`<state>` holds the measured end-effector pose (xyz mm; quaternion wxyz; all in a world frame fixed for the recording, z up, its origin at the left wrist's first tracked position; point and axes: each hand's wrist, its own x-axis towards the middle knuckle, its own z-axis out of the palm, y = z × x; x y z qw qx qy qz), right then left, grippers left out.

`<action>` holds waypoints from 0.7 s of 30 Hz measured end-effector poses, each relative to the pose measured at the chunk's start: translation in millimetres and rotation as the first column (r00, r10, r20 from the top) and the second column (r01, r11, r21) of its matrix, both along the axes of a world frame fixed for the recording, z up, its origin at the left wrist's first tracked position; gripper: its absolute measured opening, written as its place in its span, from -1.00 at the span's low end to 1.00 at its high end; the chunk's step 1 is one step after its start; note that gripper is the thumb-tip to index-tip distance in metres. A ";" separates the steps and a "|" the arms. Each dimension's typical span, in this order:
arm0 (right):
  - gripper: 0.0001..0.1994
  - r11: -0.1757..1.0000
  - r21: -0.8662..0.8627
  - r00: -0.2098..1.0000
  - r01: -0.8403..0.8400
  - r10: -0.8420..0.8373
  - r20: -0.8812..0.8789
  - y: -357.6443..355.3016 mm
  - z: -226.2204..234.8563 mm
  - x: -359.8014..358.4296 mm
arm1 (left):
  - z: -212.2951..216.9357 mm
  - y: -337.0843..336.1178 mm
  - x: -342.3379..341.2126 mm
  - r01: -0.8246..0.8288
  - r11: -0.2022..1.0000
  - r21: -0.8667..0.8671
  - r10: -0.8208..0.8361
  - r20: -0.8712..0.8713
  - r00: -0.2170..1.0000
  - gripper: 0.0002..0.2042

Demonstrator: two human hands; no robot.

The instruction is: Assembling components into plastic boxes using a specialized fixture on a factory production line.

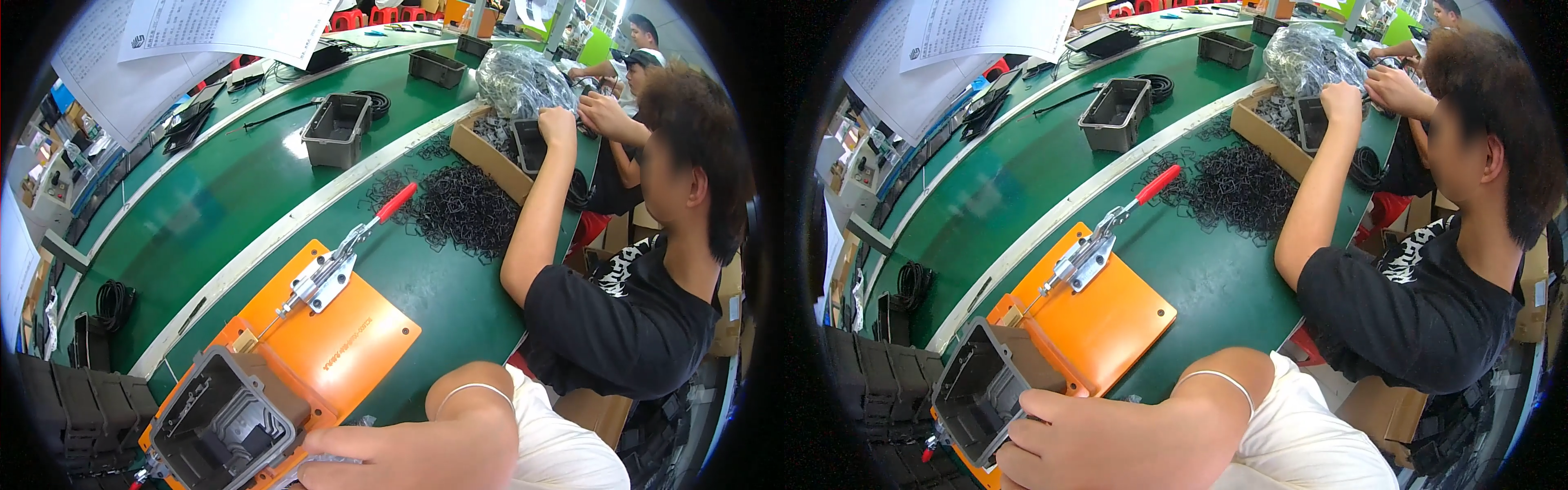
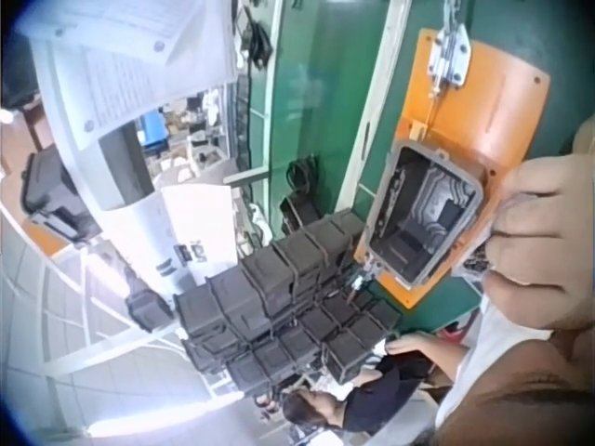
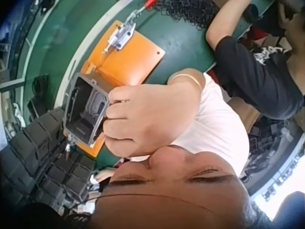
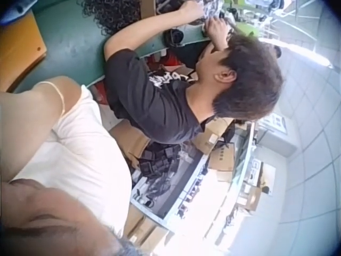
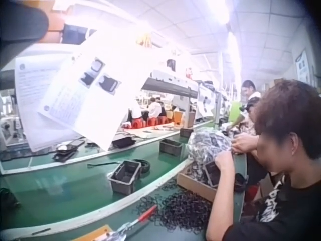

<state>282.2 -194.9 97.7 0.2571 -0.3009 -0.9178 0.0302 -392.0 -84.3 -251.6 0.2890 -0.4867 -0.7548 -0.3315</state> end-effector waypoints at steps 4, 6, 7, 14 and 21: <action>-0.81 1.000 0.016 0.978 0.025 -0.021 -0.208 -0.2 -17.7 -16.5 | -22.4 12.1 11.4 0.053 0.998 0.016 -0.055 0.102 0.993 -0.74; -0.81 0.997 0.009 0.900 0.079 -0.068 -0.430 -1.3 -26.8 -24.7 | -32.8 20.4 18.6 0.081 0.996 0.029 -0.085 0.154 0.984 -0.74; -0.81 0.997 0.010 0.888 0.074 -0.061 -0.456 -0.9 -27.6 -26.4 | -38.2 25.1 23.1 0.098 0.995 0.036 -0.103 0.180 0.978 -0.74; -0.85 0.997 0.036 0.914 0.072 -0.052 -0.402 2.5 -28.1 -26.1 | -58.2 43.2 35.5 0.188 0.978 0.086 -0.206 0.331 0.921 -0.74; -0.85 0.993 0.033 0.978 0.114 -0.107 -0.180 11.2 -52.2 -47.0 | -24.7 -12.5 -26.1 0.107 0.979 0.176 -0.171 0.406 0.898 -0.73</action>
